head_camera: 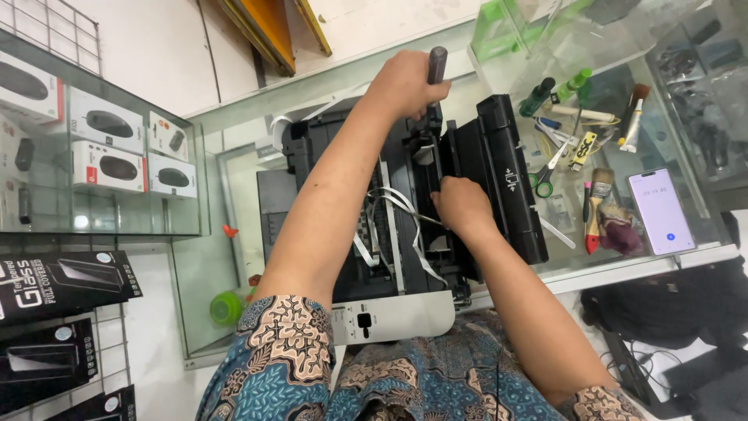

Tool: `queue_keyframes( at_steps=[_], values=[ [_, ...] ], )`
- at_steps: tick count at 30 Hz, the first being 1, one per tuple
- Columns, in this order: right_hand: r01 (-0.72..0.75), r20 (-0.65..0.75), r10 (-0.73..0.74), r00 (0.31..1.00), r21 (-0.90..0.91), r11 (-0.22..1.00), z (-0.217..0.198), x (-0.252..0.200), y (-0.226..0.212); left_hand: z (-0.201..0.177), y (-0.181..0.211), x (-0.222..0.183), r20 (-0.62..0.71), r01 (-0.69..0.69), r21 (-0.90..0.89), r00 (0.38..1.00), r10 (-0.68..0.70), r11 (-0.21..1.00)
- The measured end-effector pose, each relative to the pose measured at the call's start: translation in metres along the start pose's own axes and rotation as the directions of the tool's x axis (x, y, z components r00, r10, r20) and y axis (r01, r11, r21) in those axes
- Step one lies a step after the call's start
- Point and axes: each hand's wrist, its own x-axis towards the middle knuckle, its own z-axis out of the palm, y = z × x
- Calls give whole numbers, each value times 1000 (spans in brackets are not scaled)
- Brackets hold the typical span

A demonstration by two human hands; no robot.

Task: Disassembling a printer to inspect and repair internal components using a screwdriver

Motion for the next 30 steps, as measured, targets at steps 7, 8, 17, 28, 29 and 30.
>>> queue_keyframes(
  at_steps=[7, 8, 17, 28, 29, 30],
  values=[
    [-11, 24, 11, 1000, -4, 1000, 0, 2, 1, -2, -1, 5, 29, 11, -11, 1000, -11, 1000],
    [-19, 32, 19, 999, -5, 1000, 0, 3, 0, -3, -2, 7, 35, 14, -8, 999, -13, 1000],
    [11, -24, -12, 1000, -49, 999, 15, 11, 9, 2, -7, 8, 15, -7, 23, 1000, 6, 1000],
    [-2, -54, -2, 999, -79, 997, 17, 9, 5, 4, -24, -47, -268, -240, 194, 920, 287, 951],
    [1, -38, -4, 999, -70, 998, 14, 8, 4, 2, -26, -55, -301, -275, 116, 906, 298, 954],
    [5, -22, -6, 1000, -61, 998, 11, 7, 3, 0, -28, -63, -335, -311, 39, 891, 306, 950]
  ],
)
